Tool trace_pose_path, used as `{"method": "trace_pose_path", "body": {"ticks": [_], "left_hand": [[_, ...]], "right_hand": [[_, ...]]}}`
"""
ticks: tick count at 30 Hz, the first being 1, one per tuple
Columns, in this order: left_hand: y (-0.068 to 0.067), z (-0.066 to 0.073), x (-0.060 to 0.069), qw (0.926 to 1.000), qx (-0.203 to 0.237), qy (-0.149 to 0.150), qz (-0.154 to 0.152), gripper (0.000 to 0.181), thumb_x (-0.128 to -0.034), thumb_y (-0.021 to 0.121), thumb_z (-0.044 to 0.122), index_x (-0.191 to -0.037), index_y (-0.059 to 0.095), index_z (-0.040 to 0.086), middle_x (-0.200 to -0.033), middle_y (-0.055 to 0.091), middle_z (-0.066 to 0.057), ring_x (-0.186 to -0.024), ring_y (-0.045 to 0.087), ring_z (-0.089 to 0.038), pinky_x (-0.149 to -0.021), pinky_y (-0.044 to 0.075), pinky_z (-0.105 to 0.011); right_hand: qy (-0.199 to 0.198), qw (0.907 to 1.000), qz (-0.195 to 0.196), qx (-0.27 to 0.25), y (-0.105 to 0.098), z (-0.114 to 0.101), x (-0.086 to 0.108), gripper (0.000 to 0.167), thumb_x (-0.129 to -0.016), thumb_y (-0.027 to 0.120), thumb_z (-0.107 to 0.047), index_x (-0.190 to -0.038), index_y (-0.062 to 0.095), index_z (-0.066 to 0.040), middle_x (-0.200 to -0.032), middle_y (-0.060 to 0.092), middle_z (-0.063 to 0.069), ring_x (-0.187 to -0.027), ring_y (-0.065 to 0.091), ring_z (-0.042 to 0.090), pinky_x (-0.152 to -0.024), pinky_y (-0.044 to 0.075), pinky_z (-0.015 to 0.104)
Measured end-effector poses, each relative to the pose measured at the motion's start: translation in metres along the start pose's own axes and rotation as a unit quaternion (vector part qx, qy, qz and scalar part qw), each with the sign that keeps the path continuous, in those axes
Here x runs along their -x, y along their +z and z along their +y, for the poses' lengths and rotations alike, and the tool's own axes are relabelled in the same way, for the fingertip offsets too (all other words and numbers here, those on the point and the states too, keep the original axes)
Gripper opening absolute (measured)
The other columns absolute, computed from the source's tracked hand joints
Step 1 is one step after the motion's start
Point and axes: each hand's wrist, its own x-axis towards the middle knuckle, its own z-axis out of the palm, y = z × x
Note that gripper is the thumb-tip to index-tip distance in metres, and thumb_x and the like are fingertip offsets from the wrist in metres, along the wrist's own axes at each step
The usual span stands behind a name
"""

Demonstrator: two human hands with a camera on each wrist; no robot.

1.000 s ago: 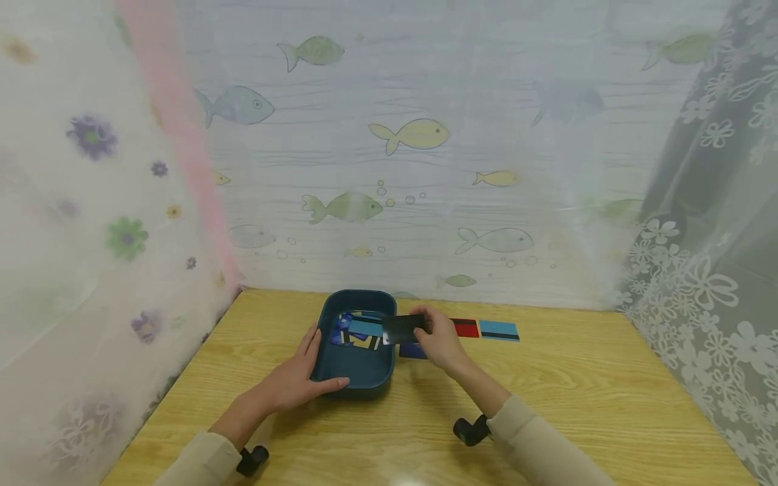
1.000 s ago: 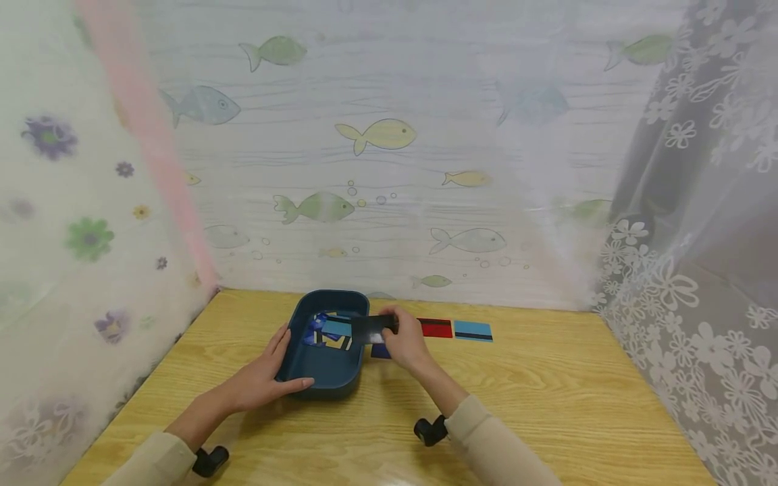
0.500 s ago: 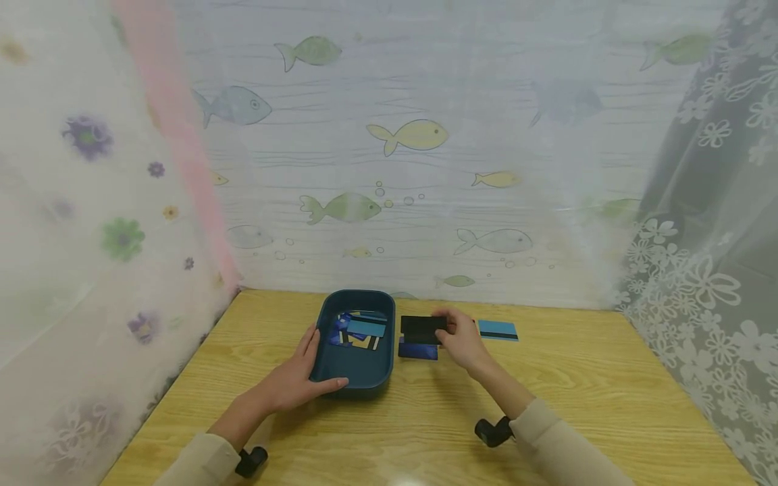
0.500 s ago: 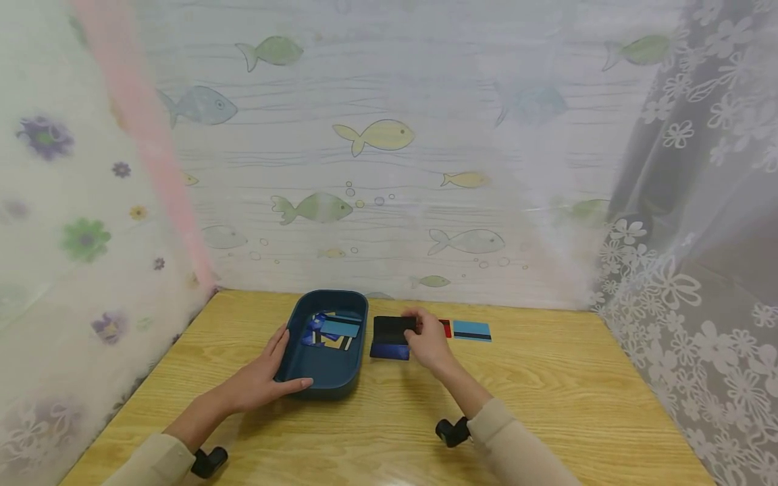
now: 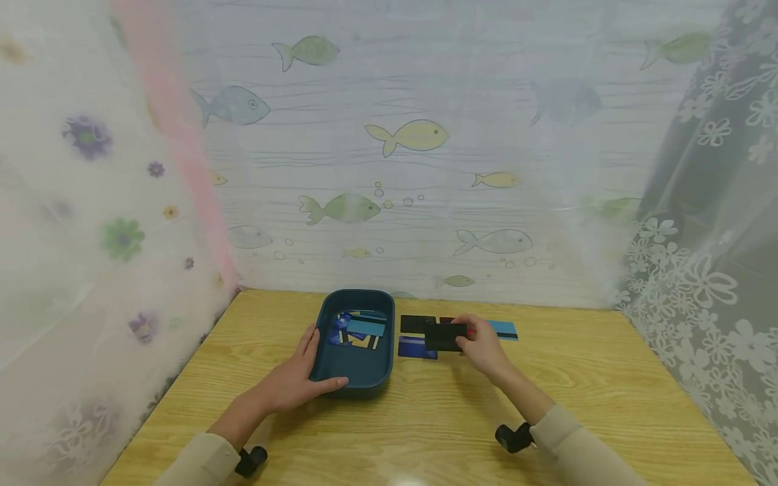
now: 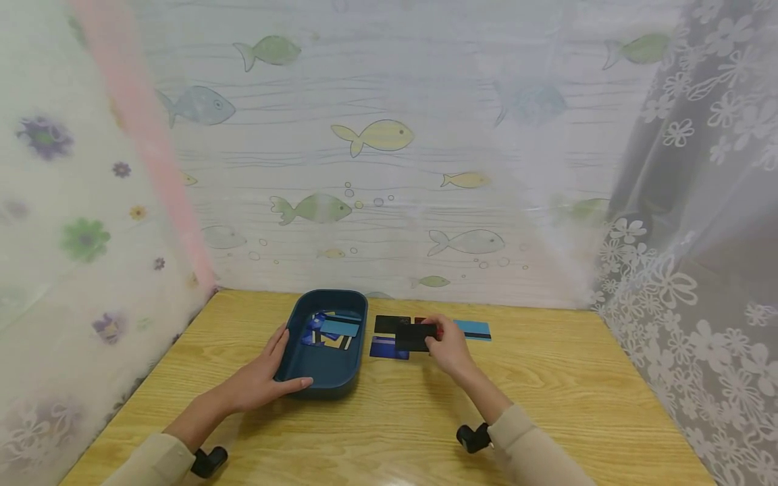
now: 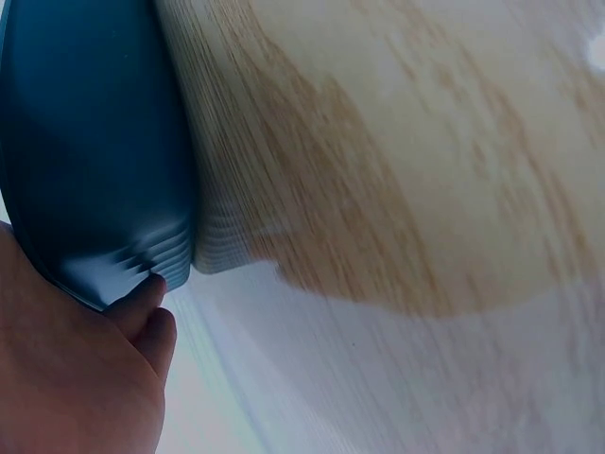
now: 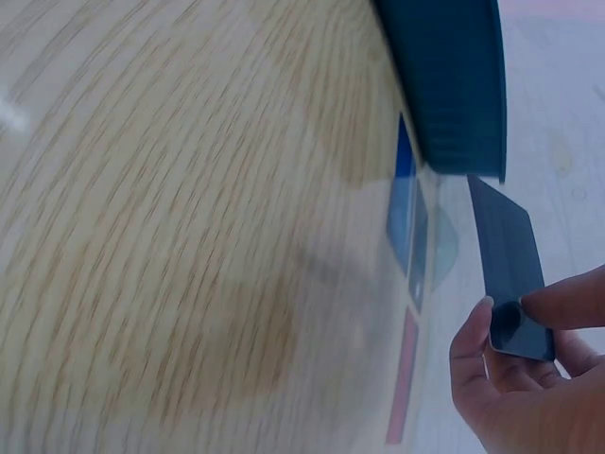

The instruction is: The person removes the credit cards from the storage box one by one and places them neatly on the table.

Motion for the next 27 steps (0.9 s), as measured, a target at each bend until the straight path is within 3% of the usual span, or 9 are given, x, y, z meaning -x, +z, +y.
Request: {"method": "trace_pose_path", "body": {"ticks": [6, 16, 22, 27], "left_hand": [[0.000, 0.000, 0.000, 1.0000, -0.002, 0.000, -0.001, 0.128, -0.0821, 0.063, 0.081, -0.165, -0.005, 0.011, -0.172, -0.011, -0.007, -0.147, 0.035, -0.044, -0.111, 0.037, -0.061], [0.000, -0.001, 0.000, 1.0000, -0.001, 0.000, 0.000, 0.127, -0.0824, 0.063, 0.080, -0.165, -0.005, 0.011, -0.172, -0.010, -0.008, -0.147, 0.035, -0.044, -0.111, 0.038, -0.061], [0.000, 0.000, 0.000, 1.0000, 0.003, 0.000, -0.001, 0.127, -0.0831, 0.064, 0.078, -0.165, -0.006, 0.012, -0.172, -0.011, -0.008, -0.148, 0.033, -0.045, -0.112, 0.037, -0.061], [-0.001, 0.001, 0.000, 1.0000, 0.003, -0.001, -0.001, 0.126, -0.0839, 0.065, 0.077, -0.165, -0.005, 0.011, -0.172, -0.010, -0.008, -0.148, 0.032, -0.045, -0.112, 0.036, -0.062]], "right_hand": [[0.003, 0.9999, -0.003, 0.016, -0.009, 0.007, 0.003, 0.036, -0.099, 0.055, 0.010, -0.135, 0.056, 0.006, -0.148, 0.044, 0.033, -0.119, 0.060, 0.047, -0.077, 0.059, 0.045], [0.015, 0.9994, -0.004, 0.032, -0.020, 0.023, 0.002, 0.035, -0.098, 0.055, 0.010, -0.134, 0.056, 0.006, -0.145, 0.045, 0.032, -0.096, 0.066, 0.036, -0.072, 0.058, 0.040], [0.017, 0.9991, -0.002, 0.040, -0.022, 0.028, 0.003, 0.033, -0.098, 0.056, 0.011, -0.131, 0.056, 0.006, -0.130, 0.053, 0.031, -0.098, 0.067, 0.037, -0.070, 0.057, 0.038], [0.013, 0.9978, -0.001, 0.065, -0.024, 0.032, 0.003, 0.032, -0.098, 0.056, 0.010, -0.130, 0.057, 0.006, -0.127, 0.055, 0.030, -0.103, 0.066, 0.040, -0.070, 0.056, 0.036]]}}
